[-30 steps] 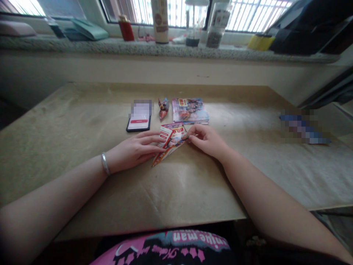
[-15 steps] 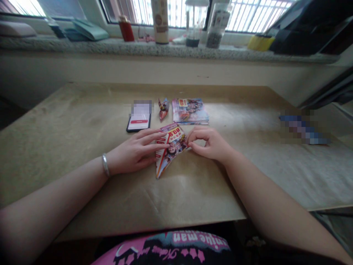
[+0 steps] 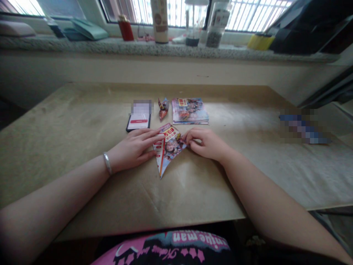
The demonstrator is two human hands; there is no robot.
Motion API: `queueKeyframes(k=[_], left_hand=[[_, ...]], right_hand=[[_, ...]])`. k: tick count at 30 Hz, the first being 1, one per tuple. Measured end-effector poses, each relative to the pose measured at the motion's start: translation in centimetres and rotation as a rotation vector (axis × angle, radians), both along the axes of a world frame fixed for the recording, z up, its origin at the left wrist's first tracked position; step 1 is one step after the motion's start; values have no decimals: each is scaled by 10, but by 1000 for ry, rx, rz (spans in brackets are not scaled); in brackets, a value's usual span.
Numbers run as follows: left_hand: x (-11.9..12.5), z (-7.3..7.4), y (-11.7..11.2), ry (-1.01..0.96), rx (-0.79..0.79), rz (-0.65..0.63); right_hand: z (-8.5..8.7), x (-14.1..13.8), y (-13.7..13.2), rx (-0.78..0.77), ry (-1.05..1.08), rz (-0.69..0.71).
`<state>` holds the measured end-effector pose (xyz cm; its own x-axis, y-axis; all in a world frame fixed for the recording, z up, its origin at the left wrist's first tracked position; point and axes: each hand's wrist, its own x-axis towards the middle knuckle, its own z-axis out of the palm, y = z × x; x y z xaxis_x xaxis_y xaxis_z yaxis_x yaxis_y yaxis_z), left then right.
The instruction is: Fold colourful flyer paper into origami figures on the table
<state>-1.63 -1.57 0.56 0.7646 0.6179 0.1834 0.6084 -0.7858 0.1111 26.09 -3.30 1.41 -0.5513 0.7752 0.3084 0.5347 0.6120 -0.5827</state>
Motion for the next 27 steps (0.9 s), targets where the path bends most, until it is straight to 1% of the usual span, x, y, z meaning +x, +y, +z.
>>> queueKeyframes(k=[6,10,13,16,21,24,27], left_hand=[[1,0,-1,-24,-16,15],[-1,-2,1,-66,-21,3],[-3,-5,2,-139,-29,-1],[-3,-6,1,-222,-5,20],[-2,-3,-1,-217,51,-56],[-3,-1,-1,-220,29,-54],[-4,-2,2,-238,-39,-65]], right_hand=[[0,3,1,7,-77,11],[1,3,2,47,-143,62],[3,2,0,78,-209,98],[4,1,-2,93,-272,103],[3,0,-5,133,-356,82],[2,-1,-6,141,-375,75],[2,-1,-6,143,-373,76]])
